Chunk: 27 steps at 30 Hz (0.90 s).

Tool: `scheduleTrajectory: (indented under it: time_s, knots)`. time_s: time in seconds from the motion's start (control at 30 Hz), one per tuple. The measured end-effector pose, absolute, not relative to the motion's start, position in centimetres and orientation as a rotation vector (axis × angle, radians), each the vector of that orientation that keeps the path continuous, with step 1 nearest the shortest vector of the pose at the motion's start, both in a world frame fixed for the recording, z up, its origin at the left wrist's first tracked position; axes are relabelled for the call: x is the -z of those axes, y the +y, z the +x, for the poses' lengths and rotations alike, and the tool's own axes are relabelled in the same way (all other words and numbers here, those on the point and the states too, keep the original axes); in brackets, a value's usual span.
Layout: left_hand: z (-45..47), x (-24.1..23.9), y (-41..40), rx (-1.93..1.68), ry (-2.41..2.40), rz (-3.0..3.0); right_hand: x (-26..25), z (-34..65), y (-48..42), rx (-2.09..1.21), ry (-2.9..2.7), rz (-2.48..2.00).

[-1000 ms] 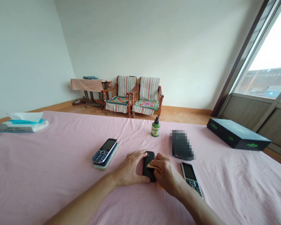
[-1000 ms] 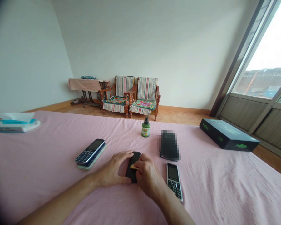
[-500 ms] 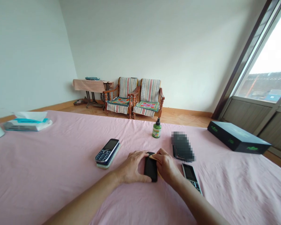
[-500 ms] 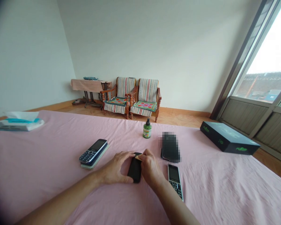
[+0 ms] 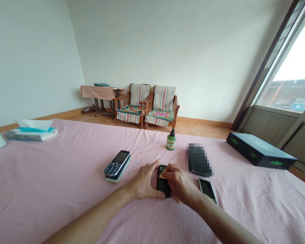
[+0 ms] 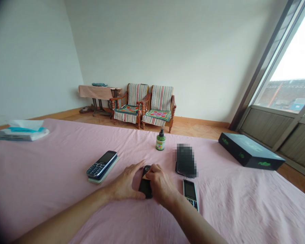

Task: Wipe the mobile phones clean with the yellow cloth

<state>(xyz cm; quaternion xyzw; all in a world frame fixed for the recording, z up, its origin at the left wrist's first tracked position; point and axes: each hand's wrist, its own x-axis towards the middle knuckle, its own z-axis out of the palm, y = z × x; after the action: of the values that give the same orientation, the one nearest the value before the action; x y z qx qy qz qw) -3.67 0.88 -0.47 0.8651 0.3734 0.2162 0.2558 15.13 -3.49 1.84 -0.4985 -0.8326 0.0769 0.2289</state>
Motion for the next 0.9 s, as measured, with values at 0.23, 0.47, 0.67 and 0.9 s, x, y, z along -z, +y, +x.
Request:
scheduleTrajectory:
  time_s: [0.23,0.47,0.67,0.9]
  knots:
    - [-3.7,-0.1,1.2,-0.535,0.991,2.374,-1.8,14.5,-1.7,-0.153,-2.25,-1.399]
    - [-4.1,-0.6,1.6,-0.413,0.868,2.463,-1.2,13.9,-2.7,-0.139,-2.189,-1.399]
    - [-4.0,-0.3,1.2,-0.448,0.942,2.439,-0.6,13.6,-2.6,-0.228,-2.037,-1.392]
    - [-4.1,-0.3,1.2,-0.438,0.914,2.411,-0.4,14.8,-2.7,-0.265,-1.883,-1.356]
